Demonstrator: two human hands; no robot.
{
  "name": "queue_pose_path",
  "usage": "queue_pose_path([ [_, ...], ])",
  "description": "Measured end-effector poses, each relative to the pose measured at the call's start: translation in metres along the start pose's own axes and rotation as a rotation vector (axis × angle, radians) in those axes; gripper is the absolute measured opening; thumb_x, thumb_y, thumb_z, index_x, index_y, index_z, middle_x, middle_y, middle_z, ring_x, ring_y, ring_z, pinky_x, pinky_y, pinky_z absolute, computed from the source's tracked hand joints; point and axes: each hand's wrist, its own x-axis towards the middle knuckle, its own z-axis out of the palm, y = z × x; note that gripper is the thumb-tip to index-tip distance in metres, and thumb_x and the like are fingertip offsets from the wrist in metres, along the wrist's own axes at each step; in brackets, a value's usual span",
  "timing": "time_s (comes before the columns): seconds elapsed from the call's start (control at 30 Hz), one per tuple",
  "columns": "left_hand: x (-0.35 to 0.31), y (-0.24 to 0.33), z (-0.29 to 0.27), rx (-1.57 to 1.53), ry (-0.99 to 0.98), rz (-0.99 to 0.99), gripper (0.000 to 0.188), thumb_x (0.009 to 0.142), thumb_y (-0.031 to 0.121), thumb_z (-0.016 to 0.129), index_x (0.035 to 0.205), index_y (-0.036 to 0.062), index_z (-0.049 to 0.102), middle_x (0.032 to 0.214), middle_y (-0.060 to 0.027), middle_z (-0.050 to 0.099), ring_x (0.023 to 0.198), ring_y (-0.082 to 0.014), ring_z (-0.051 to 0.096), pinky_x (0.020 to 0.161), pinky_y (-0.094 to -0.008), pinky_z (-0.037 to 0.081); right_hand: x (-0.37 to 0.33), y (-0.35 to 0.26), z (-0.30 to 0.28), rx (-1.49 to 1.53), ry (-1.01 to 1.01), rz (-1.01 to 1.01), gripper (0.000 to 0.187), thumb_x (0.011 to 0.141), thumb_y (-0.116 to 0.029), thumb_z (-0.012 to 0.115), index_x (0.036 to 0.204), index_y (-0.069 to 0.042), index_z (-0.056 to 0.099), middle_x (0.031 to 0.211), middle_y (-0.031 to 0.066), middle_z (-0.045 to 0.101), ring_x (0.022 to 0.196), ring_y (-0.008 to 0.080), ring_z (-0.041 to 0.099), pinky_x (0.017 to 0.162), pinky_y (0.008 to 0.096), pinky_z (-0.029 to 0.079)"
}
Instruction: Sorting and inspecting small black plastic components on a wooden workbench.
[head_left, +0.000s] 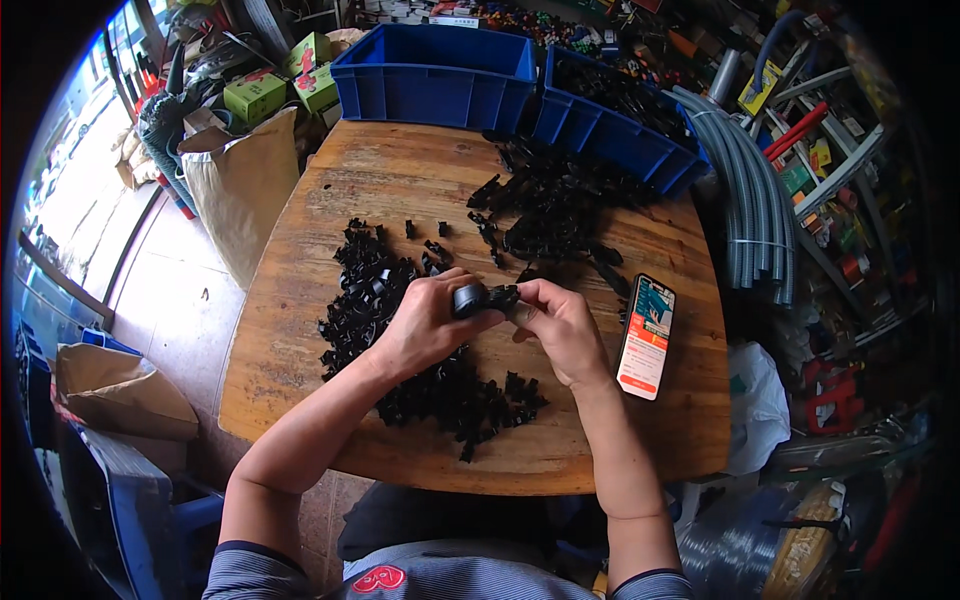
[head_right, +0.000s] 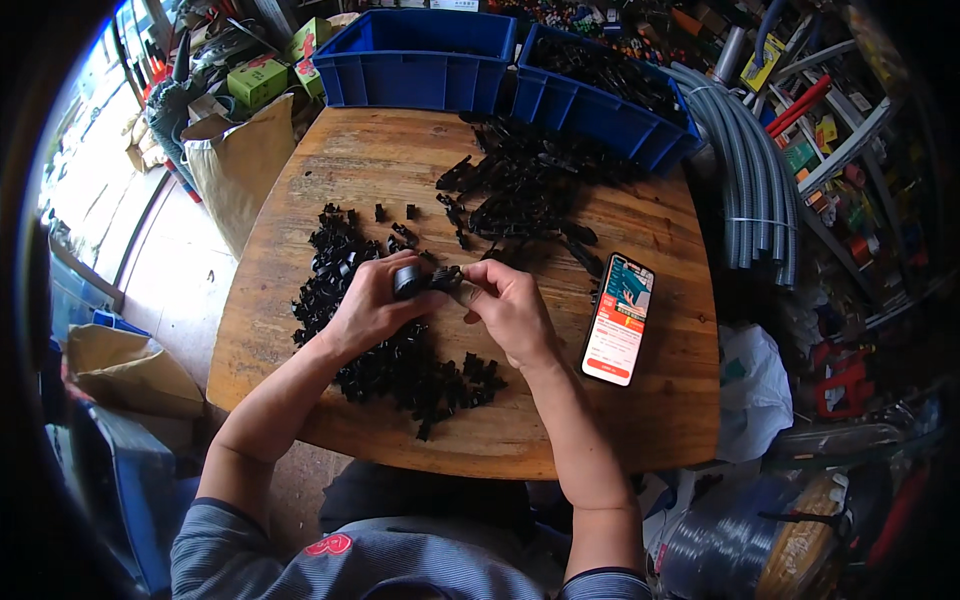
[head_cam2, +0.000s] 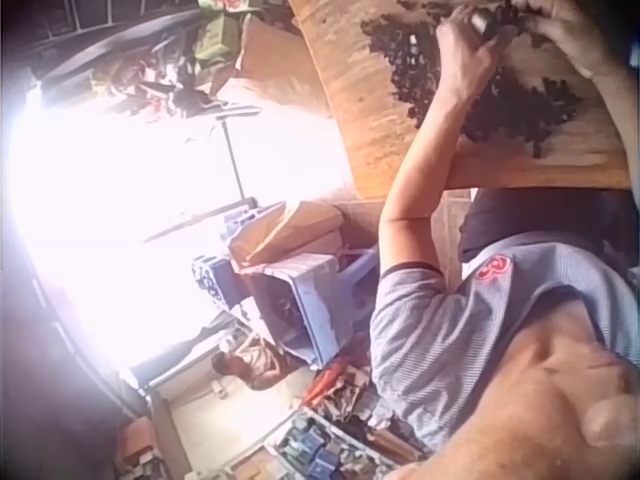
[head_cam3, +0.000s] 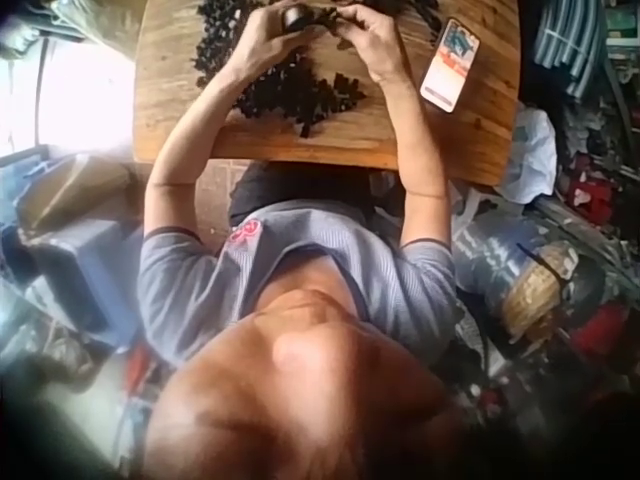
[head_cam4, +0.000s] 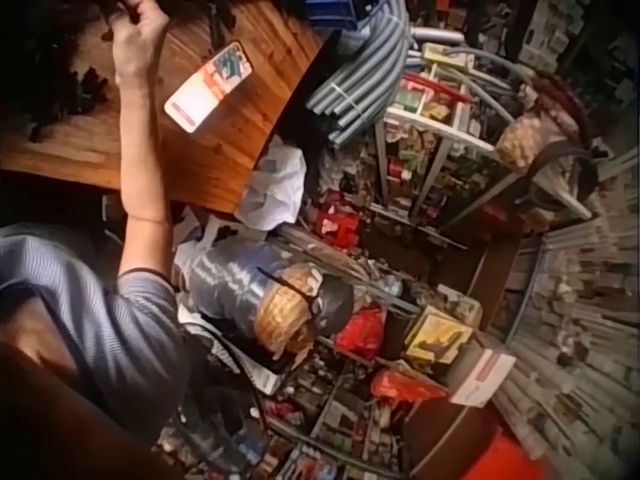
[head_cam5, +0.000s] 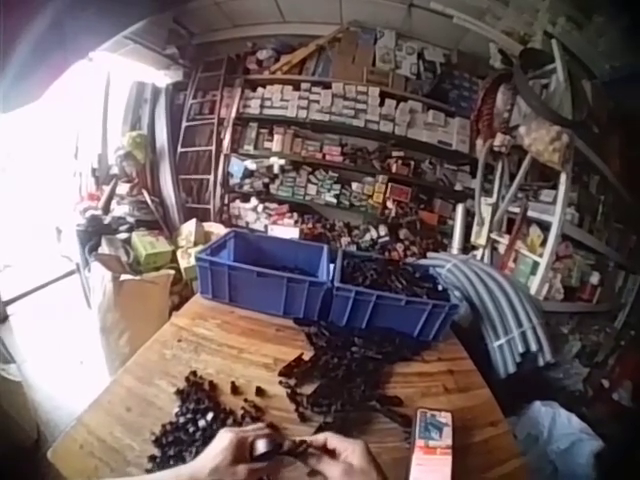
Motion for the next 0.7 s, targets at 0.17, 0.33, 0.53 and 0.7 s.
queue_pose_path([
  [0.17, -0.003, -0.008, 0.011, 0.369, 0.225, 0.418, 0.026, 0.073, 0.015, 0.069, 0.090, -0.0014, 0.058, 0.083, -0.0137, 0.058, 0.073, -0.0195, 0.058, 0.067, -0.0300, 0.046, 0.003, 0.005, -0.008, 0.448, -0.017, 0.092, 0.017, 0.086, -0.013, 0.056, 0.100, -0.005, 0.058, 0.080, -0.0007, 0.057, 0.067, 0.0055, 0.052, 0.061, 0.0192, 0.043],
  [0.33, 0.002, -0.019, 0.003, 0.038, 0.084, 0.173, 0.027, 0.073, 0.016, 0.069, 0.092, -0.0010, 0.058, 0.085, -0.0138, 0.059, 0.073, -0.0210, 0.059, 0.066, -0.0301, 0.046, 0.002, 0.002, 0.001, 0.317, 0.136, 0.052, 0.015, 0.087, -0.015, 0.055, 0.099, -0.005, 0.057, 0.080, -0.0017, 0.057, 0.067, 0.0054, 0.052, 0.060, 0.0183, 0.043],
  [0.53, 0.004, -0.019, 0.001, -0.015, 0.011, 0.055, 0.028, 0.074, 0.017, 0.069, 0.092, -0.0009, 0.058, 0.078, -0.0113, 0.059, 0.068, -0.0175, 0.056, 0.063, -0.0289, 0.046, -0.001, -0.003, 0.009, 0.167, 0.235, -0.164, 0.014, 0.088, -0.014, 0.055, 0.098, -0.005, 0.057, 0.079, -0.0011, 0.056, 0.068, 0.0057, 0.052, 0.061, 0.0189, 0.043],
  [0.7, 0.003, -0.014, 0.000, -0.167, -0.047, -0.102, 0.028, 0.075, 0.019, 0.068, 0.091, -0.0013, 0.057, 0.069, -0.0080, 0.056, 0.063, -0.0126, 0.052, 0.060, -0.0267, 0.044, -0.002, -0.004, 0.014, 0.133, 0.260, -0.262, 0.014, 0.089, -0.014, 0.053, 0.097, -0.003, 0.057, 0.080, 0.0008, 0.057, 0.069, 0.0071, 0.054, 0.061, 0.0206, 0.046],
])
